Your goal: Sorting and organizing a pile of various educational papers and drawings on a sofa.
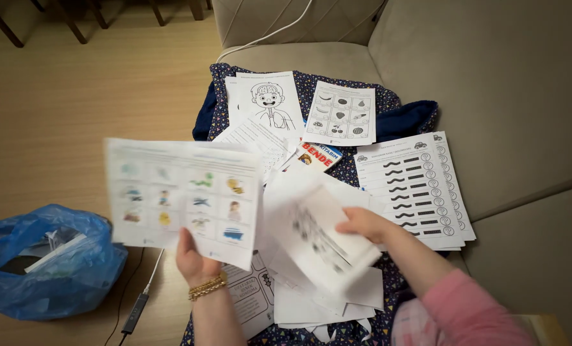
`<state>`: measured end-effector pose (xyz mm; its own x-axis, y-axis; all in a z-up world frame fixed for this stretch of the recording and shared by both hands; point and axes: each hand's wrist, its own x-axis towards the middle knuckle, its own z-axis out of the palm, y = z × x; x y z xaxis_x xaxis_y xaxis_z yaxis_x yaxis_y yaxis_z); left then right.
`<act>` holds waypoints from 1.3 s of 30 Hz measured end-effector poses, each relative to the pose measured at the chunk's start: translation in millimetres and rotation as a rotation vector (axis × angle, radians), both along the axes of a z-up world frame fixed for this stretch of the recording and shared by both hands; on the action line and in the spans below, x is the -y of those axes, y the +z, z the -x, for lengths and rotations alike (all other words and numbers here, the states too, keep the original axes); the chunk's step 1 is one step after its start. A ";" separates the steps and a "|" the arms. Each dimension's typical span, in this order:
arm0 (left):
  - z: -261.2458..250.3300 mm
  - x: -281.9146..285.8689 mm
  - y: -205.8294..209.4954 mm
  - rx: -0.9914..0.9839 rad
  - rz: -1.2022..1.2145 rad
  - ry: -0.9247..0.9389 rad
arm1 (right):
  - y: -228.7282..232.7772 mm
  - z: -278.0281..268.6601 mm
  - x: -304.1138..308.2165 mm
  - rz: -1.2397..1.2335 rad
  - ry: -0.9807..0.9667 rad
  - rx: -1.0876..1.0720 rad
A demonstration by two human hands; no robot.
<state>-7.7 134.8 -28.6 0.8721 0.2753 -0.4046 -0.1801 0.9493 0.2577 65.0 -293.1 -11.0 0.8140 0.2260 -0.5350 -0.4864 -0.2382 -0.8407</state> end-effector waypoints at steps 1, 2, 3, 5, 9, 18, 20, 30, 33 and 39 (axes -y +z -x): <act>5.4 0.0 10.6 0.044 -0.009 0.056 | 2.0 8.1 14.7 0.079 0.168 -0.044; 5.0 -2.9 3.1 0.044 -0.006 0.056 | 8.8 18.9 13.0 0.082 0.168 -0.044; 4.5 -5.4 -4.2 0.053 -0.033 0.058 | 15.9 29.5 11.7 0.280 0.433 -0.002; 5.1 -3.5 2.1 0.068 -0.062 0.059 | 33.5 46.9 -2.3 0.477 0.695 0.048; 21.7 10.4 42.4 0.148 -0.042 0.120 | 72.2 61.8 -35.3 0.859 0.725 0.038; 16.1 12.7 40.2 0.147 -0.044 0.115 | 5.2 -49.1 25.6 1.086 0.244 0.341; 16.9 9.4 33.4 0.150 -0.074 0.106 | 3.8 -55.0 24.8 1.102 0.244 0.352; 14.0 6.5 27.7 0.154 -0.061 0.121 | 35.4 -50.5 40.5 0.969 0.099 0.223; 16.3 5.3 28.4 0.163 -0.064 0.129 | 45.8 -51.4 67.6 0.972 0.038 0.235; 17.8 8.3 36.2 0.159 -0.078 0.131 | 54.4 -42.6 80.1 0.998 0.055 0.239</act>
